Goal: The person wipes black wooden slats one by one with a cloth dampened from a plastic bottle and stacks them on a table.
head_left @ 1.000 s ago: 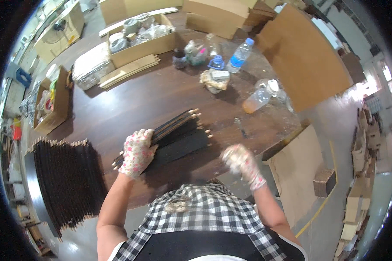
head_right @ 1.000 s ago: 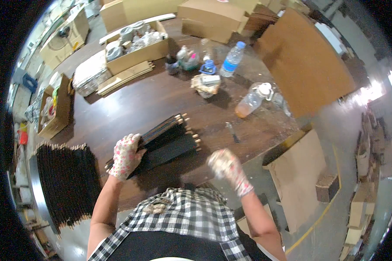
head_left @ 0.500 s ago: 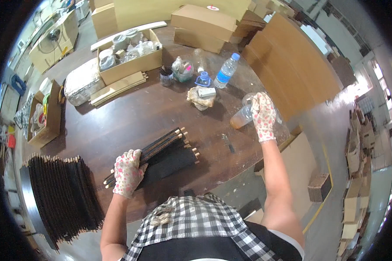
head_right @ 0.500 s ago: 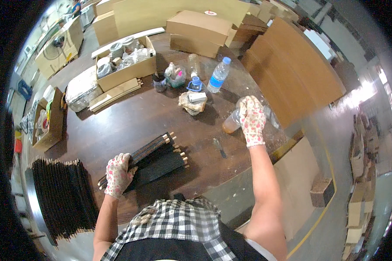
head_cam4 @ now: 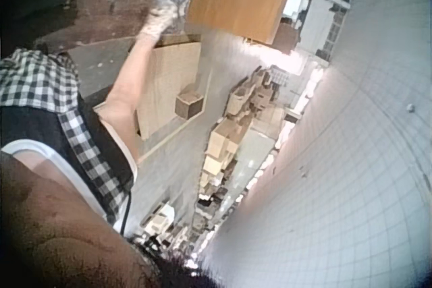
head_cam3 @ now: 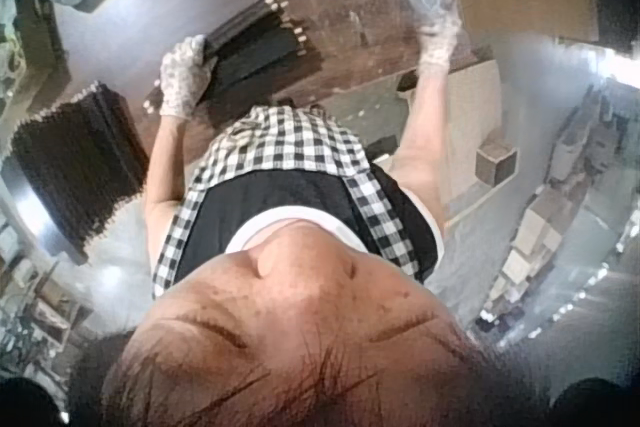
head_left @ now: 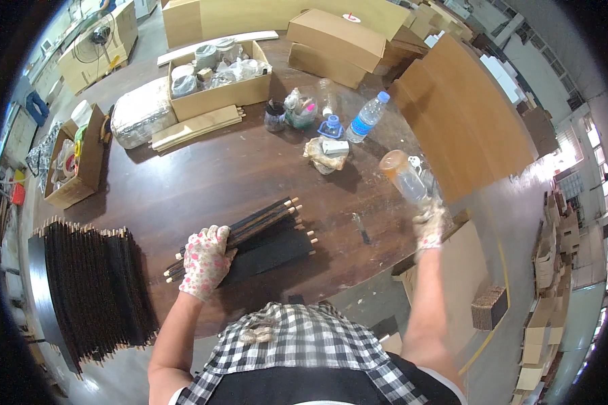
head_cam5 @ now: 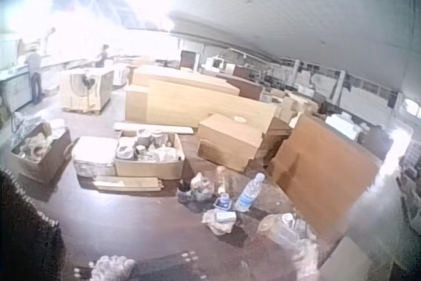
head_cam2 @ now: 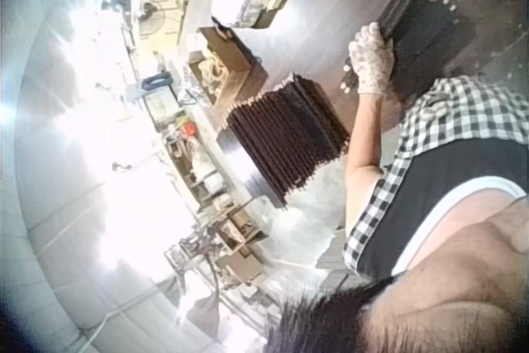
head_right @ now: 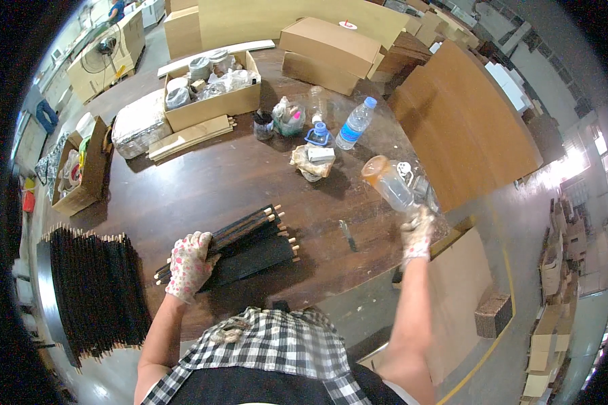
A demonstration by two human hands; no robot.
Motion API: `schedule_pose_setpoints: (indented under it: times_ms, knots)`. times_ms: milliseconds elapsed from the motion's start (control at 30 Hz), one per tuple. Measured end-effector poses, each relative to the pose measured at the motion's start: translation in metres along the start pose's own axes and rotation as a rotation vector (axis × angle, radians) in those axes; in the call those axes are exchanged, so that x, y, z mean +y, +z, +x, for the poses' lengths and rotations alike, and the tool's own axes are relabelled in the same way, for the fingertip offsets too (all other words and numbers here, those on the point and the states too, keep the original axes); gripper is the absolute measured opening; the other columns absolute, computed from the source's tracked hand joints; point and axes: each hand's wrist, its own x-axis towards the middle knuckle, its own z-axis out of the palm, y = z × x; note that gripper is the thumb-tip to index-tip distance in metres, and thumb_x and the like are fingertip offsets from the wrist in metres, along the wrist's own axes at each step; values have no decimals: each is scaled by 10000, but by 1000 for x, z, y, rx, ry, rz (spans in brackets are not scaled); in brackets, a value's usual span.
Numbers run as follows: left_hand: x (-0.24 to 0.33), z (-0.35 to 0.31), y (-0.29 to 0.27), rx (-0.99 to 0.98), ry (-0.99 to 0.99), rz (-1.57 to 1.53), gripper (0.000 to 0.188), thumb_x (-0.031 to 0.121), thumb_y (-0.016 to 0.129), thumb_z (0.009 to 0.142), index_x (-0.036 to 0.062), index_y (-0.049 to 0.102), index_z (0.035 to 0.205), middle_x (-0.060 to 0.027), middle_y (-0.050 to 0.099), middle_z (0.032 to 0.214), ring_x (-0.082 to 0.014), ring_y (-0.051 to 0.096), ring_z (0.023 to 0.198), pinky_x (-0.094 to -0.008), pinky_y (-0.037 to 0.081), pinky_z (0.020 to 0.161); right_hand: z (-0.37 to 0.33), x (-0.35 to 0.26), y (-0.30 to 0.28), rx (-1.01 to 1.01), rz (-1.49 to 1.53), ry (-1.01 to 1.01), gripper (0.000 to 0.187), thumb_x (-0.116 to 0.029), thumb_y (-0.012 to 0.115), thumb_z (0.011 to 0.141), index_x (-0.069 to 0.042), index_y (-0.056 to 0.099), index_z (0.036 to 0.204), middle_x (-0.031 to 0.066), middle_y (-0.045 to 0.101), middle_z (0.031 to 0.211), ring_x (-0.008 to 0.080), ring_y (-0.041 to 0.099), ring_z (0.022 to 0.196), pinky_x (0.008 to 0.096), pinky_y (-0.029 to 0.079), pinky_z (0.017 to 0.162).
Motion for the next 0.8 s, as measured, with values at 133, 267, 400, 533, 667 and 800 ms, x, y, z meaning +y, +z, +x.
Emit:
schedule_pose_setpoints:
  times_ms: [133, 267, 400, 533, 667, 800]
  knots:
    - [-5, -3, 2, 24, 5, -24, 408, 210, 755, 743, 71, 563, 1075, -109, 598, 968, -300, 598, 910, -430, 471, 782, -13, 83, -25, -321, 801, 544, 159, -244, 521, 954, -96, 546, 899, 5, 476, 673, 86, 368, 448, 198, 330, 372]
    - [-8, -2, 4, 41, 22, -52, 434, 191, 772, 725, 49, 561, 1077, -123, 603, 971, -316, 593, 903, -430, 467, 783, -28, 92, -15, -63, 687, 360, 217, -312, 508, 972, -107, 546, 911, 0, 467, 670, 88, 370, 446, 194, 315, 357]
    - [-6, -1, 3, 44, 24, -31, 402, 234, 757, 746, 63, 569, 1057, -108, 603, 961, -295, 601, 900, -424, 473, 775, -23, 19, -5, -67, -358, -490, 166, -304, 544, 946, -144, 523, 906, -43, 399, 722, 60, 419, 602, 189, 359, 446]
    - [-2, 3, 1, 24, 24, -47, 393, 221, 766, 739, 59, 570, 1039, -105, 602, 947, -293, 597, 899, -421, 466, 772, -23, -61, 57, -75, -1202, -1149, 364, -230, 605, 933, -14, 583, 1226, 144, 636, 1135, 240, 618, 1040, 345, 496, 913]
    - [-4, 2, 2, 22, 34, -58, 376, 223, 757, 751, 67, 570, 1037, -101, 603, 950, -286, 600, 901, -419, 469, 772, -18, -29, 103, -378, -1665, -1468, 331, -241, 571, 907, -51, 619, 1175, 127, 605, 1183, 285, 590, 1081, 390, 490, 925]
    - [-4, 2, -3, 21, 39, -71, 310, 229, 728, 777, 83, 570, 1001, -92, 608, 929, -272, 611, 886, -416, 474, 767, -12, -17, 111, -315, -1748, -1438, 310, -219, 549, 918, -74, 617, 1182, 125, 597, 1194, 298, 570, 1088, 413, 478, 910]
